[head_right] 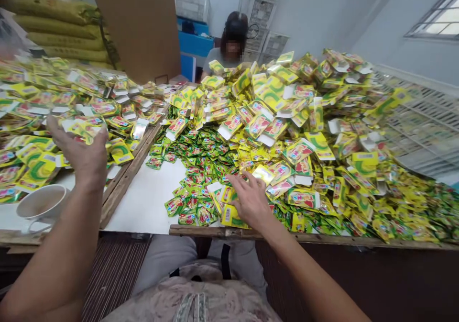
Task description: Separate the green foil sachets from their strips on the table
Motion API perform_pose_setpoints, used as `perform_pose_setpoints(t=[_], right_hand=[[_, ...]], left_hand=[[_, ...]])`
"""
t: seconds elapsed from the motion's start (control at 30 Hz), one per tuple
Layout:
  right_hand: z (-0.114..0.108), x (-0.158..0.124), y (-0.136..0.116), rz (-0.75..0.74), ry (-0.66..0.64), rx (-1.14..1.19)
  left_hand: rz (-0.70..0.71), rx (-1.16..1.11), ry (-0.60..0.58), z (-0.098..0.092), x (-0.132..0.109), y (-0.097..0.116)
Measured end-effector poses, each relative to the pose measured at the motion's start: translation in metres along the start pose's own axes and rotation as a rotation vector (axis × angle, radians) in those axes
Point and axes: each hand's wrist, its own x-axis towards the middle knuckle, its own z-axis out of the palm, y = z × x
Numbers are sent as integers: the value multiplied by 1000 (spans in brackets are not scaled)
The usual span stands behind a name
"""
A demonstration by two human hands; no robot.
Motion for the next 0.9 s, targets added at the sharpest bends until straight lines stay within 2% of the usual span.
perform_pose_setpoints(t=[0.03,0.1,0.23,0.33,0.4,0.5,0.57,0.6,0.67,0.73,0.8,0.9], right_hand=[[5,-2,5,-9,-46,-63],[15,2,10,-40,-102,-109],[25,25,11,-97,-51,-30],[20,47,3,-85,77,117],[15,61,-12,0,184,264],[12,71,-52,161,273,508],[14,69,-83,188,214,663],[16,65,-97,145,155,735],[20,56,-115,79,42,867],[22,47,-117,38,-41,884],[23,43,-102,24,-60,722],[22,56,-68,57,-133,238]], left_hand=[[23,48,9,2,-10,4],[-59,73,-44,8,-46,11],[-338,-57,-393,10,-132,14],[-437,-71,-594,3,-169,16],[-412,-47,-652,1,-179,25],[-192,-4,-635,5,-181,41],[-74,1,-613,8,-180,44],[-71,-2,-606,10,-179,42],[-167,-1,-594,9,-175,32],[-312,5,-591,5,-170,18],[-442,-12,-601,-1,-165,5],[-588,-79,-595,-7,-162,-4]])
